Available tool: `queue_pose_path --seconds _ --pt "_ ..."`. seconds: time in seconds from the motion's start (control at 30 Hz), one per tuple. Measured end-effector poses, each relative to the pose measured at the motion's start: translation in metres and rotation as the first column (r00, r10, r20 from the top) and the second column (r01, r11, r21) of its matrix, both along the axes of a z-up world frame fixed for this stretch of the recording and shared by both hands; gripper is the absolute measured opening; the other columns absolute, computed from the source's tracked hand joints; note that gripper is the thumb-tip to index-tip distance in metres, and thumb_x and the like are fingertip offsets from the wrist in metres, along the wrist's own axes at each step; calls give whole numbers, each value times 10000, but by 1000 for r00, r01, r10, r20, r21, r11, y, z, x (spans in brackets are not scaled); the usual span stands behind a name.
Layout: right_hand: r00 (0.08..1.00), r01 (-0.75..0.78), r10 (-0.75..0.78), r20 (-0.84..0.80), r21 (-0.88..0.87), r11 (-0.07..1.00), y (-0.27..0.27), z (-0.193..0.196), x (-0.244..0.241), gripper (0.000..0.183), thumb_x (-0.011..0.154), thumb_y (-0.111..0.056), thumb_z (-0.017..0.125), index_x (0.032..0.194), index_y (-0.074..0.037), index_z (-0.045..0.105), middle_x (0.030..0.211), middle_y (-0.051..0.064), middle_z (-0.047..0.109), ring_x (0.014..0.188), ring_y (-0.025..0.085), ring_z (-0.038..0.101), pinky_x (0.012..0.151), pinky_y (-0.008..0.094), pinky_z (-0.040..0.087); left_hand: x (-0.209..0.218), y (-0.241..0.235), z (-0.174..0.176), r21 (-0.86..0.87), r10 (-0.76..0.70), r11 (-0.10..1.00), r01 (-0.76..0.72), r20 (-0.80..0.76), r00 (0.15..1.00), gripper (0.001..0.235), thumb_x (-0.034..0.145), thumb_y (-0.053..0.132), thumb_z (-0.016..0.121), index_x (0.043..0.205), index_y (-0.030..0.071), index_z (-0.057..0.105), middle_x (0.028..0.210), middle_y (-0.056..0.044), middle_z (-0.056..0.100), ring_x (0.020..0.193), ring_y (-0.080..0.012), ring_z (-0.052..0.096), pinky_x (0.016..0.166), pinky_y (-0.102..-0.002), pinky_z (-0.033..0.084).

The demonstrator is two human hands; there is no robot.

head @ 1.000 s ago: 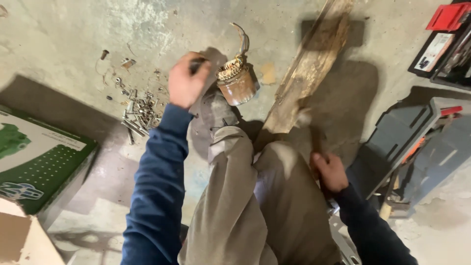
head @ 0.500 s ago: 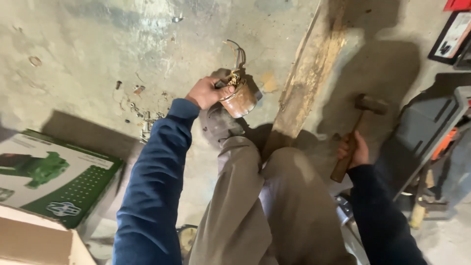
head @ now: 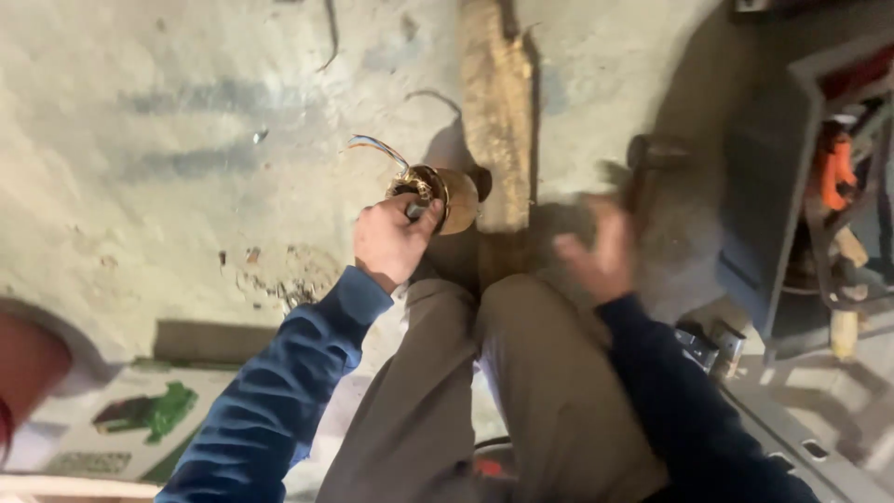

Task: Dismantling an electric motor stator to remove copper windings using a hammer and a chisel.

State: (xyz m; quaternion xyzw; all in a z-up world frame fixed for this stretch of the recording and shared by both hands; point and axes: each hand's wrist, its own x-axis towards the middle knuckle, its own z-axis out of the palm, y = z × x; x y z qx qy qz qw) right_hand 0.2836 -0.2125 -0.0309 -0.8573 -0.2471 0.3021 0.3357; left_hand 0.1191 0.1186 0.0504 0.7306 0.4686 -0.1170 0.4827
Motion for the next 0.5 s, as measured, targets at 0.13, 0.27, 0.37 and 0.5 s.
queue_pose_path --seconds 0.13,0.27,0.37,0.5 --pt "950 -296 298 96 -30 955 118 31 -17 962 834 -409 812 1551 36 351 1562 271 427 1450 423 414 1204 484 343 48 -5 0 96 -19 995 13 57 998 312 922 393 720 840 93 751 715 -196 685 716 -411 676 644 -479 531" --pt "939 -282 281 198 -26 959 163 12 -10 1044 783 -347 807 1583 63 277 1606 290 369 1481 441 361 1210 497 311 78 -14 10 105 -10 994 5 50 999 286 917 395 720 949 114 768 745 -193 700 748 -392 708 682 -451 559" --pt "932 -225 230 280 -49 973 170 1 3 972 842 -298 801 1616 18 305 1649 225 397 1534 406 370 1255 481 318 88 -17 19 38 -47 998 41 153 987 361 899 341 713 1167 98 713 911 -187 736 863 -394 707 755 -449 555" --pt "947 -243 229 224 37 969 168 4 37 975 792 -361 858 1561 -16 369 1602 199 438 1519 410 371 1225 487 334 92 -12 5 -93 -137 983 160 215 967 420 909 312 711 1285 125 693 1065 -168 755 1022 -372 708 880 -424 557"
